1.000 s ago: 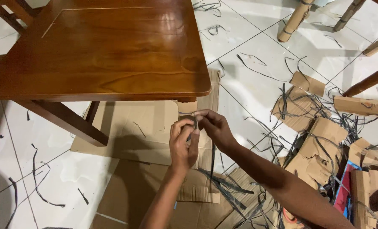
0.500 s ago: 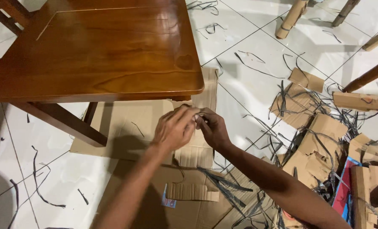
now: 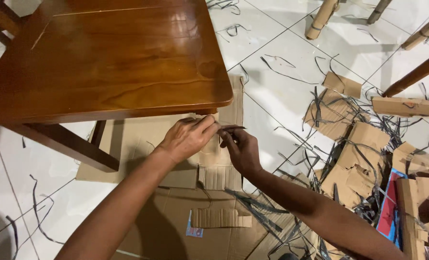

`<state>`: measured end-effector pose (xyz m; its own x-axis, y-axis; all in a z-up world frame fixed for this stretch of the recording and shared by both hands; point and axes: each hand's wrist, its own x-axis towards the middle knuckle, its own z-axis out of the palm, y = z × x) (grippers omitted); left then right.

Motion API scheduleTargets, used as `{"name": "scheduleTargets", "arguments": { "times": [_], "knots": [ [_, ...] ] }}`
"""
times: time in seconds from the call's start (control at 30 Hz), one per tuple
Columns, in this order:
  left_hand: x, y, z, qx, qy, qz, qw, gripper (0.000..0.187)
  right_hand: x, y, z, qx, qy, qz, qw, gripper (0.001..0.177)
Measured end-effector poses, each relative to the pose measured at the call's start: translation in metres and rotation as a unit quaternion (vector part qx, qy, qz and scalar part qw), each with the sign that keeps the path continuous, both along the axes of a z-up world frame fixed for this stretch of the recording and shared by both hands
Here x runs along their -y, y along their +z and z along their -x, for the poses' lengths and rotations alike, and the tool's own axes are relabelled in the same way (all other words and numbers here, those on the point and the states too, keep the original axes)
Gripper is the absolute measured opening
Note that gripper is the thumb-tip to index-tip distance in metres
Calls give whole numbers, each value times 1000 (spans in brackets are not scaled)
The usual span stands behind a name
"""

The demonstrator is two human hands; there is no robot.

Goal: Wrapping a chair leg with cardboard and securing it with plastic ties

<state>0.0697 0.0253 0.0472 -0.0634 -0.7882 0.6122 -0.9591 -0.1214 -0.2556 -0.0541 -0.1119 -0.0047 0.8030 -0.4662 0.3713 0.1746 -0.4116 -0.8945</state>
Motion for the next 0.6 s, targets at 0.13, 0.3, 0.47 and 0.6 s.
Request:
{"name": "scheduleTargets", "arguments": {
  "times": [0.13,0.3,0.47,0.6],
  "knots": [
    [3,-16,-4,41,-2,46,998,11,-4,5,2,-38,-2,-173,984,22],
    [4,-3,-2,47,3,71,996,12,3,10,-12,-7,-11,-303,953,15],
    [3,-15,2,16,-2,77,997,11,2,-5,-16,-5,4,-329,944,13],
    [2,-5,4,17,1,75,997,12,-2,7,-9,-5,11,-309,951,12]
  ]
}}
